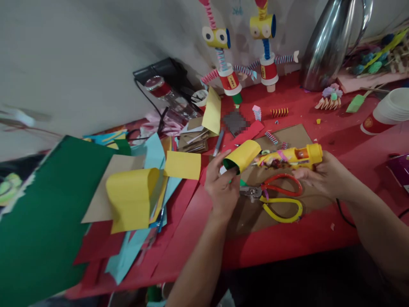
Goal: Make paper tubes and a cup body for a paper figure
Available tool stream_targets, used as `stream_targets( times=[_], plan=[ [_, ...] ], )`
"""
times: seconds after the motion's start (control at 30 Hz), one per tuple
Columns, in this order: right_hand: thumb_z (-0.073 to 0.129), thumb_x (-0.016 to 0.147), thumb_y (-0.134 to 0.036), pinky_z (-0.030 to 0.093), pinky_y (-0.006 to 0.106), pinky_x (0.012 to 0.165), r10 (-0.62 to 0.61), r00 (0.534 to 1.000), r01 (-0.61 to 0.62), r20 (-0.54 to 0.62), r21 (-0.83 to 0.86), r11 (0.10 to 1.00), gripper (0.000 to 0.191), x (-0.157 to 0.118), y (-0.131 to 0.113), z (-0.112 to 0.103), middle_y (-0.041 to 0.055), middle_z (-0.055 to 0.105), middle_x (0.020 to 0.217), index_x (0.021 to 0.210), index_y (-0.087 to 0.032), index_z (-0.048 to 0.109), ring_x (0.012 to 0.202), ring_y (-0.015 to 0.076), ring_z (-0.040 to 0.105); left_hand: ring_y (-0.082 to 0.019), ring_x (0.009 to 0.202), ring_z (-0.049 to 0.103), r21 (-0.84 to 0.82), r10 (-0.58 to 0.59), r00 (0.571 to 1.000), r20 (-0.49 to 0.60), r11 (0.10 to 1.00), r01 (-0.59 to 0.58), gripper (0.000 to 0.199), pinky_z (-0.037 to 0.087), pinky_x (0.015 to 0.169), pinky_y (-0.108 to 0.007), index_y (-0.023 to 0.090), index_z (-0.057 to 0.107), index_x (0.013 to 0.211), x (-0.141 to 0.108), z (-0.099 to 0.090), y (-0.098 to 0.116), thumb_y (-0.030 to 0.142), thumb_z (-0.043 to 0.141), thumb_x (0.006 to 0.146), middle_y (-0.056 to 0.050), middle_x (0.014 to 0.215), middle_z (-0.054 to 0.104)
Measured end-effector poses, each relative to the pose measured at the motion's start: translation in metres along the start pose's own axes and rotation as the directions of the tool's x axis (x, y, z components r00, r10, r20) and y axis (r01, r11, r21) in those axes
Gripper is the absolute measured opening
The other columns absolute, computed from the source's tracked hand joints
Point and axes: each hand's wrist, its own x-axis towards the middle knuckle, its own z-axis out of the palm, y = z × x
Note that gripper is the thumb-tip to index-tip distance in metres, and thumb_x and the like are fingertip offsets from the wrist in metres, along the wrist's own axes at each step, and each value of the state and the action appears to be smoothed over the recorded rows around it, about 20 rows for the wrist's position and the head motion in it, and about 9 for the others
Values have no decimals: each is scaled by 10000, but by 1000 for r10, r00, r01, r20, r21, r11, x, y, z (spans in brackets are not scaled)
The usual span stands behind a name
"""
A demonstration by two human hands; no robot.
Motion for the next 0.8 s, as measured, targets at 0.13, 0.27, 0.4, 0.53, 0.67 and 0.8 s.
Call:
stream_targets(
  times=[0.13,0.27,0.4,0.53,0.67,0.8],
  plan=[
    [600,857,-585,340,251,437,-1,984,1,-180,3,1000,471,2,2,2,-54,411,468,583,-222,480,437,104,396,-194,1016,651,-357,-510,859,49,794,492,69,543,906,-339,221,786,777,1,8,12,256,788,718,-45,1074,679],
    [588,893,-490,462,277,547,-51,979,38,-197,-67,997,331,0,7,13,2,592,605,711,-215,612,588,166,592,-187,1000,629,-568,-676,719,163,532,629,149,532,907,-321,230,799,762,6,14,19,285,841,631,-37,1018,672],
    [562,922,-419,504,284,606,-81,987,58,-140,-165,985,241,-4,12,25,40,691,760,828,-210,637,691,192,671,-192,975,630,-597,-713,670,207,450,664,169,530,882,-319,225,805,747,10,15,26,276,857,594,-47,977,692],
    [546,918,-446,459,273,521,-93,986,56,-142,-246,968,272,-3,12,29,35,667,696,799,-204,587,583,176,636,-201,975,629,-591,-705,675,218,455,666,150,539,832,-304,222,806,741,9,14,29,273,845,606,-59,965,707],
    [526,920,-424,449,262,508,-63,989,27,-137,-246,969,235,-2,9,30,28,679,699,820,-214,562,566,163,628,-192,976,620,-573,-682,699,215,492,656,107,530,827,-290,226,805,737,5,13,28,272,829,643,-52,968,703],
    [556,903,-394,463,265,509,-8,990,-22,-144,-210,977,180,-3,9,29,19,700,665,835,-228,549,572,180,651,-187,963,618,-577,-689,693,213,484,659,88,523,815,-285,223,801,720,5,12,28,268,830,650,-49,951,702]
  ],
)
